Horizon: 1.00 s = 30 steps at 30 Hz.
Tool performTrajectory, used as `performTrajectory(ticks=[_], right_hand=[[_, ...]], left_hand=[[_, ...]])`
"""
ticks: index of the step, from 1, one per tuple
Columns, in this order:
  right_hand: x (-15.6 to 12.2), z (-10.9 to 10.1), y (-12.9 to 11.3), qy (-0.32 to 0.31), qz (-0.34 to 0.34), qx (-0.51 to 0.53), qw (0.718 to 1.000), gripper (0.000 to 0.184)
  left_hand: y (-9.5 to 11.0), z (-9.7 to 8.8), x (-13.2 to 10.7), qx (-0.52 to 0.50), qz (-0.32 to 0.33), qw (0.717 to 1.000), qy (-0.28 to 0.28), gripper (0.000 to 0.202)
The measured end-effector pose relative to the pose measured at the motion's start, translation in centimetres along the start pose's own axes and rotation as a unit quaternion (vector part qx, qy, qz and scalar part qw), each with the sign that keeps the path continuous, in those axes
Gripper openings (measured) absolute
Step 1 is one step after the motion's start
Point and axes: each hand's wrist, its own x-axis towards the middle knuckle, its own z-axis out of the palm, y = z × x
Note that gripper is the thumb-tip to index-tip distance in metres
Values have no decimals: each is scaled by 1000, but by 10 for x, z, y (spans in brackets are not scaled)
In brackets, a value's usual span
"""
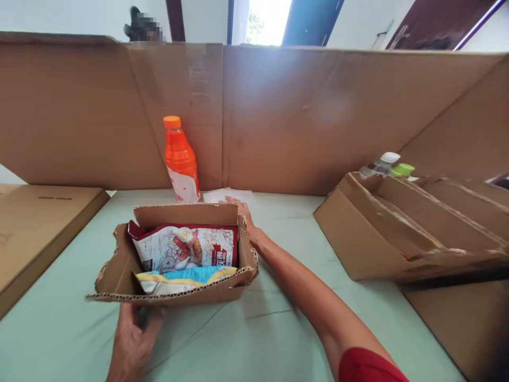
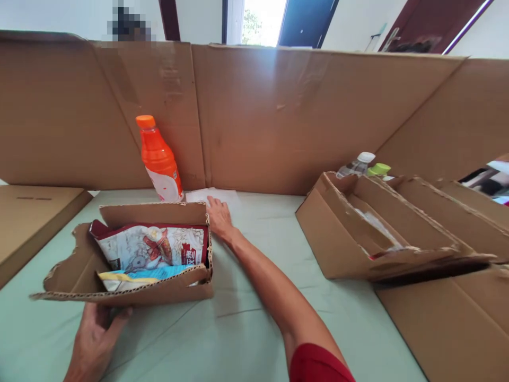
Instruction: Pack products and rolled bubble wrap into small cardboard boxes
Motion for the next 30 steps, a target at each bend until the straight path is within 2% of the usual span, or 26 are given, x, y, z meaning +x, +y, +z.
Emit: performTrajectory(ticks=[2,4,6,8,11,14,17,20,23,25,26,27,30], right_hand=[[14,6,2,8,18,21,1000,21],[17,2,6,28,44,44,998,20],[10,-13,12,59,66,67,994,25],[-11,-37,16,91,89,92,988,31],[-66,-77,13,116,118,135,977,37],[-138,-101,-2,103,131,174,970,36],[-208,-105,-28,52,162,246,954,33],[-260,-102,-55,-7,190,306,933,25],[-297,-103,-78,-32,178,300,936,15],[-314,-105,-90,-36,170,293,940,14],[-321,-106,-95,-36,170,292,941,14],[-328,-105,-100,-38,172,293,940,15],[-342,-100,-113,-39,196,306,931,17]], left_hand=[[-6,-3,0,8,-11,1000,4,72],[-8,-6,2,10,-19,1000,-4,72],[-8,-7,4,3,-22,1000,-10,74],[-5,-5,7,-5,-16,1000,-12,76],[4,0,8,-11,11,1000,-10,74],[16,6,8,-26,54,998,-6,67],[29,8,9,-35,80,996,-8,61],[41,4,5,-23,91,995,-19,63],[51,-8,-21,49,124,991,17,75],[57,-16,-56,113,186,975,50,82],[59,-18,-76,141,228,962,42,82],[60,-19,-98,165,275,947,7,79],[62,-9,-152,196,383,885,-178,74]])
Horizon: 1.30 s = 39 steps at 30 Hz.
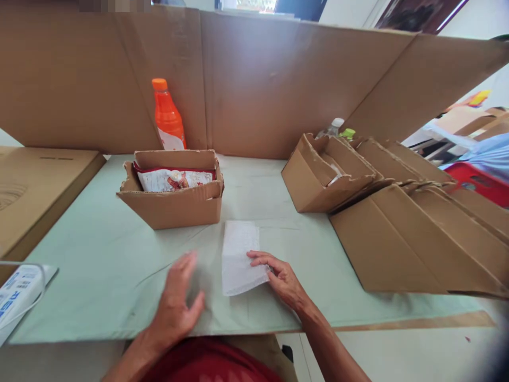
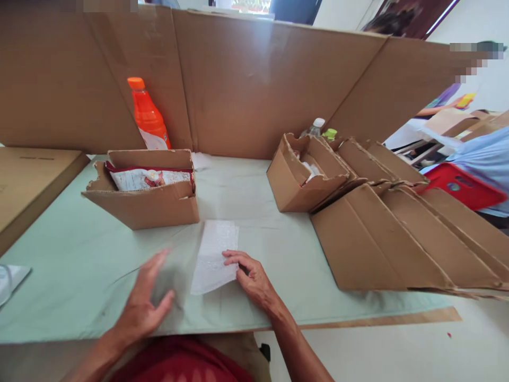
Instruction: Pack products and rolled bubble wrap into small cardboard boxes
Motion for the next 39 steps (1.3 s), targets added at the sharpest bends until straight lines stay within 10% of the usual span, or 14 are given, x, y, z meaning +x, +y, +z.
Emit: performTrajectory(ticks=[4,14,20,23,27,33,39], right_hand=[[-12,13,0,17,37,26,999,26],[-31,14,-1,46,56,16,997,29],[-59,19,-17,236,-173,-241,925,25],[-60,29,-25,122,-263,-344,893,32],[-36,36,-15,21,-202,-468,860,37],[-22,21,-15,-56,-129,-386,912,35],[-32,19,-31,-117,10,-248,962,31]], left_hand=[[24,27,-1,-79,32,994,-65,66],[37,48,41,-133,-203,960,-140,39],[38,55,50,-48,-223,956,-186,45],[37,58,51,-34,-224,957,-181,46],[36,57,47,-31,-209,965,-157,43],[32,37,22,-70,33,991,-105,51],[38,27,10,-125,-118,970,-172,48]])
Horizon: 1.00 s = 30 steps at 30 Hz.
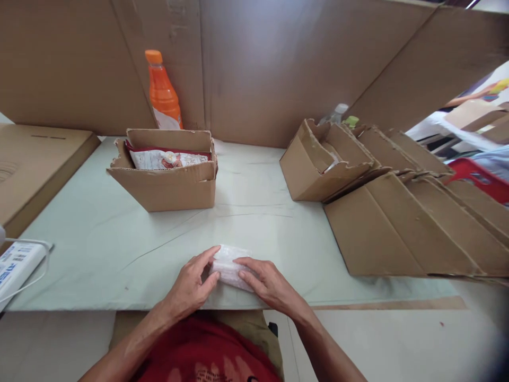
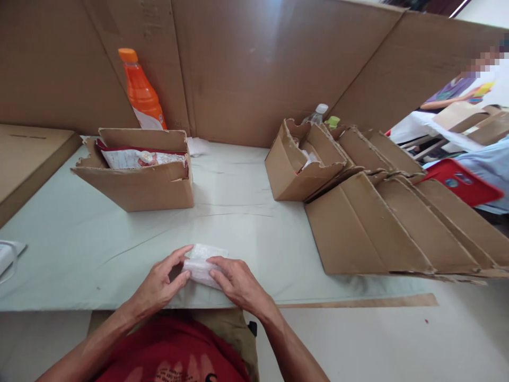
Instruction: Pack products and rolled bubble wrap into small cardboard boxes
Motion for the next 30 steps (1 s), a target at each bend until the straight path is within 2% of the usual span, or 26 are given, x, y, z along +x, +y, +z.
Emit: performTrajectory(ticks=[2,4,6,8,12,14,18,20,23,24,25,27,29,30], right_hand=[[3,3,2,48,14,-38,998,30],[8,6,7,107,9,-117,987,33],[11,7,12,122,1,-174,977,39],[11,9,17,110,-12,-183,977,35],[6,18,22,117,-67,-101,986,14],[3,23,19,129,-66,-44,988,15],[-3,23,9,108,-17,40,993,16],[-5,18,7,101,3,54,993,29],[-4,7,9,89,9,67,994,63],[-2,4,9,77,5,63,995,64],[0,1,9,63,-1,51,997,57],[7,-7,5,38,-21,13,999,30],[16,-20,-4,48,-52,-16,997,15],[22,-30,-10,70,-67,-23,995,15]], left_hand=[[1,4,5,28,-18,999,13,45],[0,8,12,72,-7,997,37,43],[-2,12,17,104,1,993,47,44],[-3,13,20,110,-3,993,45,46],[-3,9,14,32,-25,999,33,54],[0,5,10,-32,-53,998,18,64],[9,-2,9,-154,-117,981,-35,75],[12,-2,10,-179,-118,976,-40,75],[12,3,11,-142,-83,986,-34,79],[12,4,11,-121,-67,990,-37,80],[11,3,12,-101,-47,993,-41,79],[10,-5,14,-54,14,998,-30,74],[12,-27,22,14,102,994,39,69],[13,-43,29,56,143,983,101,68]])
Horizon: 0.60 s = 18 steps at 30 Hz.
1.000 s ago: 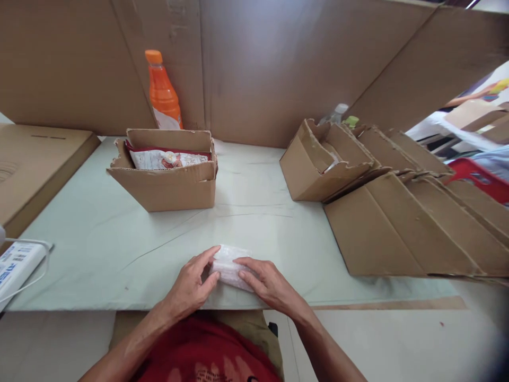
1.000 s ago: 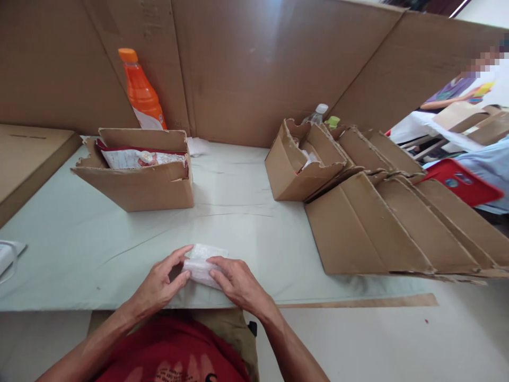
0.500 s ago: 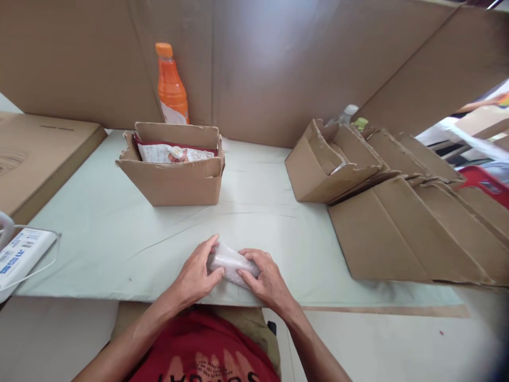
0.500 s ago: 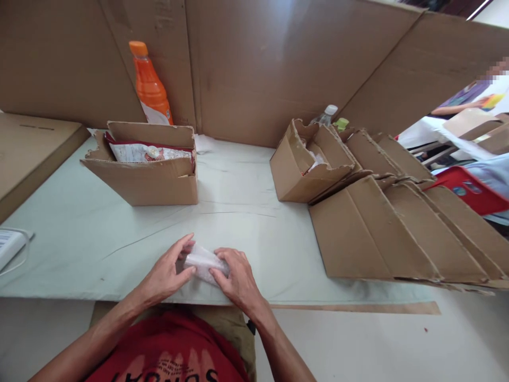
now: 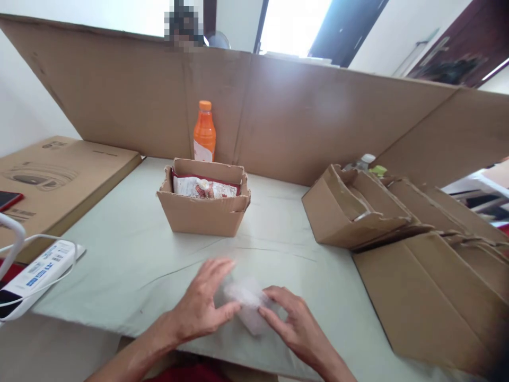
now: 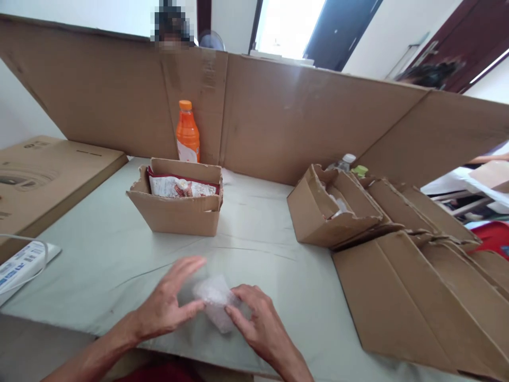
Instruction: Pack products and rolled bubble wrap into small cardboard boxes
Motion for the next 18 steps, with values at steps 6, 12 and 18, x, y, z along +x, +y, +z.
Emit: performTrajectory(ticks=[6,12,18], right_hand=[[72,-77,-59,227,-112,-66,965,14],[207,-79,-120,138,-214,-205,945,13],[302,-9,-118,-204,-162,-398,880,9]], left_hand=[[-40,-84,68,274,56,918,281,65],[-67,-77,65,266,78,908,313,53],[-68,-75,58,242,90,914,313,53]])
